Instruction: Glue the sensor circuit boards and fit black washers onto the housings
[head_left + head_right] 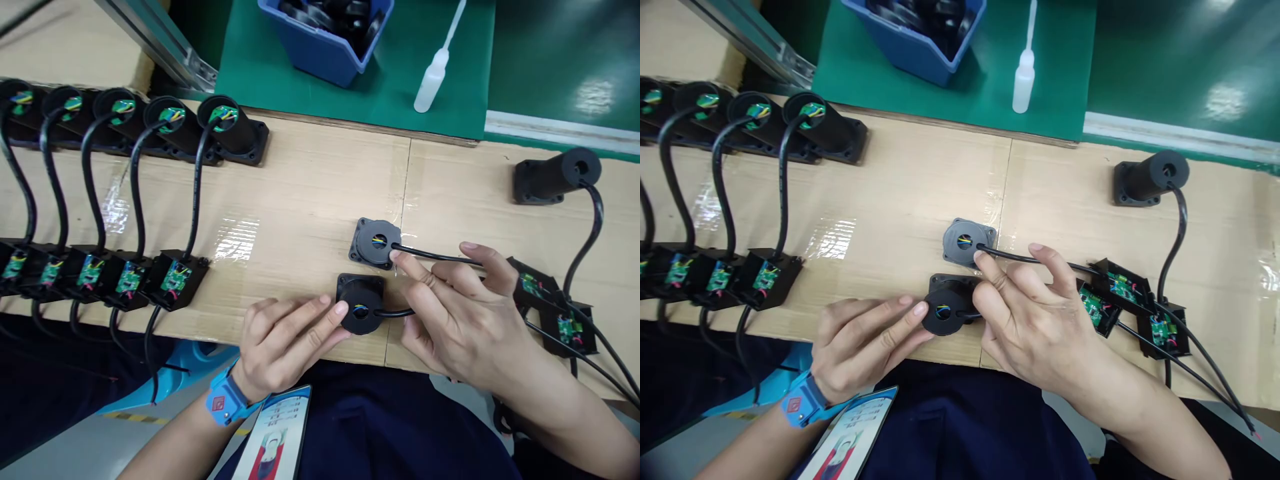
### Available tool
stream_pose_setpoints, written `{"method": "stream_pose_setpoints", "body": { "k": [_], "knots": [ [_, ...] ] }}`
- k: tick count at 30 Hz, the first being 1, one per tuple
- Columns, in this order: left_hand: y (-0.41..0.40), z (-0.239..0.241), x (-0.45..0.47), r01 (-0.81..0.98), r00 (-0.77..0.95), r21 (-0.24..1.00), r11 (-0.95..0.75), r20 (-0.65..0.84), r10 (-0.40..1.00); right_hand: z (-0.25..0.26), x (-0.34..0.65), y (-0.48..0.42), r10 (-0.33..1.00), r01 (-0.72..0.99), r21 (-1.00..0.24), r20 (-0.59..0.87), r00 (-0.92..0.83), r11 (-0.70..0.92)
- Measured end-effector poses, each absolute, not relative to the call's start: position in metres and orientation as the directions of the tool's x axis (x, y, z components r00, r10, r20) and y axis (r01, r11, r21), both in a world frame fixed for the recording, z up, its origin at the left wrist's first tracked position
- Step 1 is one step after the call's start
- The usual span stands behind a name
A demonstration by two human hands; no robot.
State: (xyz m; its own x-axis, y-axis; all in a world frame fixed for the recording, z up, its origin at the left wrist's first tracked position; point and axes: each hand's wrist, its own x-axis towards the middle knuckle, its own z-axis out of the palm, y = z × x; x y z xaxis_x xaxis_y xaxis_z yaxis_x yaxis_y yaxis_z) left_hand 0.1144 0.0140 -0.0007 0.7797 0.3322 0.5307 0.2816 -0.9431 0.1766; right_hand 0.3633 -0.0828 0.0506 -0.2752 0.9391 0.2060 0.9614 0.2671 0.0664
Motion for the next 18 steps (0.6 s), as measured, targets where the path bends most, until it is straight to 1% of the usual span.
{"method": "stream_pose_setpoints", "body": {
  "k": [4, 8, 13, 17, 18],
  "knots": [
    [0.009, 0.001, 0.107, 0.209, 0.787, 0.086, -0.974, 0.576, 0.220, 0.050, 0.364, -0.083, 0.938, 0.960, 0.066, 0.207, -0.279, 0.271],
    [0.006, 0.001, 0.111, 0.140, 0.801, 0.080, -0.987, 0.577, 0.160, 0.051, 0.363, -0.084, 0.941, 0.960, 0.075, 0.188, -0.280, 0.270],
    [0.003, -0.002, 0.116, 0.135, 0.763, 0.098, -0.986, 0.625, 0.166, 0.051, 0.362, -0.084, 0.943, 0.960, 0.076, 0.182, -0.280, 0.270],
    [0.003, -0.001, 0.107, 0.123, 0.774, 0.062, -0.990, 0.618, 0.135, 0.051, 0.363, -0.084, 0.946, 0.963, 0.070, 0.183, -0.267, 0.259],
    [0.003, 0.000, 0.104, 0.162, 0.789, 0.107, -0.981, 0.583, 0.194, 0.052, 0.363, -0.084, 0.945, 0.963, 0.066, 0.183, -0.270, 0.262]
  ]
}}
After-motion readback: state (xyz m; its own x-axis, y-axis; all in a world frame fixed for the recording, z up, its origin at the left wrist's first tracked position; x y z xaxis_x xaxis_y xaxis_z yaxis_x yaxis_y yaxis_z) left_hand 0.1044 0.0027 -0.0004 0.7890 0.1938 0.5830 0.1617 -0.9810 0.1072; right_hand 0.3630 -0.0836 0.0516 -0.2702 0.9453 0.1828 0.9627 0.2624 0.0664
